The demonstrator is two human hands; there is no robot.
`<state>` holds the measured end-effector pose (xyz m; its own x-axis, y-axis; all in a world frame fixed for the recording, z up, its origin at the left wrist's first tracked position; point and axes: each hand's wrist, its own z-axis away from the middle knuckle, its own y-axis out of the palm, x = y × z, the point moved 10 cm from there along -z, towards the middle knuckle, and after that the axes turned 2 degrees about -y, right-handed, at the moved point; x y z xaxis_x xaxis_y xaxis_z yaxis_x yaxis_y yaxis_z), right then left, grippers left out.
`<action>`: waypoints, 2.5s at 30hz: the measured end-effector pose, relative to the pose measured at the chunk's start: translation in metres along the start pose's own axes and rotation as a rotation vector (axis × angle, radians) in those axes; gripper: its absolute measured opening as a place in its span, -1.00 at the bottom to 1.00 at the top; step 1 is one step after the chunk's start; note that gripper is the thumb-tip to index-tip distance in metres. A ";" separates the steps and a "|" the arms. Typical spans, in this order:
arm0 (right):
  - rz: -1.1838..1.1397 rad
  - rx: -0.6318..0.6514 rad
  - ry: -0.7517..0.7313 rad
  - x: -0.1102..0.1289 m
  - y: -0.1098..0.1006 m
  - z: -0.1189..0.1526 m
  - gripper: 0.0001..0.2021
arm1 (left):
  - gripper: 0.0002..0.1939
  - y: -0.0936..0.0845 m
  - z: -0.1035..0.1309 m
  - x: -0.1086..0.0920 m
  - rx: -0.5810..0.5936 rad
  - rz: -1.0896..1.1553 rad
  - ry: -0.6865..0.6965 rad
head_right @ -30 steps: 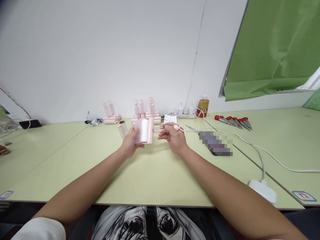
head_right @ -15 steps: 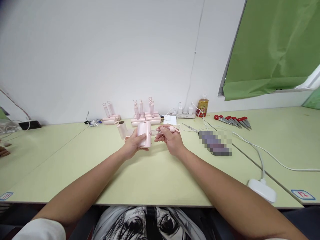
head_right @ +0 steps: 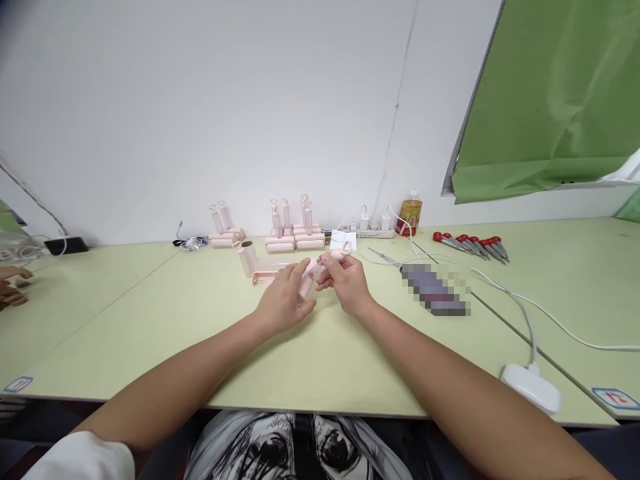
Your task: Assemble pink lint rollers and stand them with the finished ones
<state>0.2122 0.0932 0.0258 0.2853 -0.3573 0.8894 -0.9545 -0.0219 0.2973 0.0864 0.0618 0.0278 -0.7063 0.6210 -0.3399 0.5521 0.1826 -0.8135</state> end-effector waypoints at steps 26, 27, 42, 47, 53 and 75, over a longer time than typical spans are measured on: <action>0.440 -0.264 -0.107 -0.002 -0.052 -0.080 -0.72 | -0.16 0.040 0.007 0.027 0.120 0.022 -0.203; 0.441 -0.262 -0.104 -0.005 -0.049 -0.091 -0.75 | -0.17 0.045 0.008 0.026 0.149 0.013 -0.203; 0.823 -0.196 -0.066 -0.058 0.000 -0.193 -0.83 | -0.45 0.062 0.008 0.010 0.271 -0.037 -0.072; 0.859 -0.204 -0.013 -0.065 0.004 -0.184 -0.78 | -0.50 0.063 0.008 0.008 0.259 -0.027 -0.049; 1.003 -0.283 -0.244 -0.025 0.020 -0.147 -0.69 | -0.56 0.058 0.005 0.013 0.231 0.020 -0.098; 1.395 0.942 -0.320 -0.082 0.116 0.025 -0.75 | -0.43 -0.095 -0.022 0.233 -0.190 -0.053 -0.257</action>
<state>0.0759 0.0967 -0.0208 -0.6599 -0.7375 0.1436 -0.1978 -0.0139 -0.9801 -0.1209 0.2060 0.0359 -0.8115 0.3984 -0.4274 0.5675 0.3634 -0.7388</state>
